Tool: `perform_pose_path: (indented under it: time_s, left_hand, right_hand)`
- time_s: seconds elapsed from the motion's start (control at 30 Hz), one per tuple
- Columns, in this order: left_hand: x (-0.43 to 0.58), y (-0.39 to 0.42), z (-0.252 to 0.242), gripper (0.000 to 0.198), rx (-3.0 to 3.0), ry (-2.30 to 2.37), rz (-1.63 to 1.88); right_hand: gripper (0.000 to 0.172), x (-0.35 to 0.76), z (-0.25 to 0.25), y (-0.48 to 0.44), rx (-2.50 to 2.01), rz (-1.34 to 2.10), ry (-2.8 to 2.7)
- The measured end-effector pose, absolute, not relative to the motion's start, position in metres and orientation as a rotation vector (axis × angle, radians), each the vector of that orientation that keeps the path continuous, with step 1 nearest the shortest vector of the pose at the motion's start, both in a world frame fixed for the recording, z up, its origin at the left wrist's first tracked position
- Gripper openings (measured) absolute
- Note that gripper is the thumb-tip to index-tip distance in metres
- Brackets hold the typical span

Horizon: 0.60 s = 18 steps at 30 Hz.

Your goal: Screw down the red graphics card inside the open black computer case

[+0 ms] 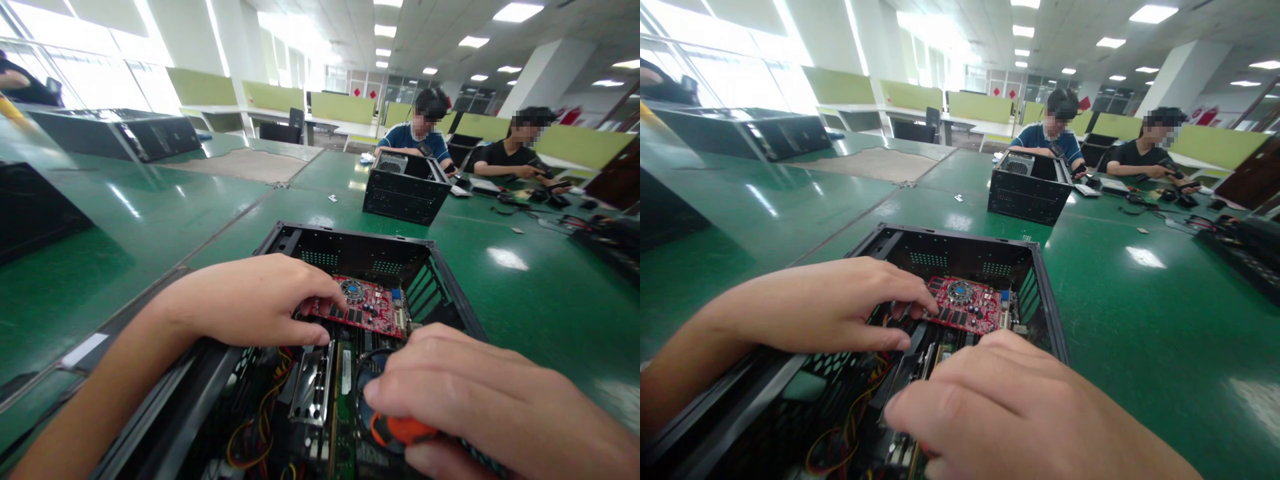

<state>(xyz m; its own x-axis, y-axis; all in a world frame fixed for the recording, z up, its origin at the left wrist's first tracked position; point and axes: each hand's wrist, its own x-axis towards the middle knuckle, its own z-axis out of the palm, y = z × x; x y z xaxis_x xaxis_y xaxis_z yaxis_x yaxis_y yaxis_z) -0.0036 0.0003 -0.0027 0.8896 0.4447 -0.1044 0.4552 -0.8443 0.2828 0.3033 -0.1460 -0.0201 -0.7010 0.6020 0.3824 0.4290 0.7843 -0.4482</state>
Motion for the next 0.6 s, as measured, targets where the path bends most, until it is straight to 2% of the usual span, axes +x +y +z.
perform_pose_path:
  time_s: [0.1, 0.17, 0.3, 0.43, 0.6]
  left_hand:
    - [-0.003, 0.000, -0.002, 0.032, 2.757, 0.677, -0.043]
    - [-0.003, -0.001, -0.002, 0.030, 2.750, 0.678, -0.040]
    - [-0.002, 0.000, -0.001, 0.029, 2.731, 0.690, -0.054]
    - [-0.001, 0.001, -0.001, 0.029, 2.717, 0.696, -0.073]
    - [0.000, 0.000, -0.001, 0.025, 2.710, 0.705, -0.058]
  right_hand:
    - [0.027, 0.299, -0.022, -0.148, -0.782, 0.385, -2.429]
    - [0.025, 0.301, -0.023, -0.153, -0.843, 0.385, -2.358]
    - [0.043, 0.315, -0.027, -0.161, -1.094, 0.241, -2.158]
    - [0.034, 0.320, -0.025, -0.153, -1.178, 0.062, -2.126]
    - [0.036, 0.309, -0.017, -0.140, -1.104, 0.034, -2.188]
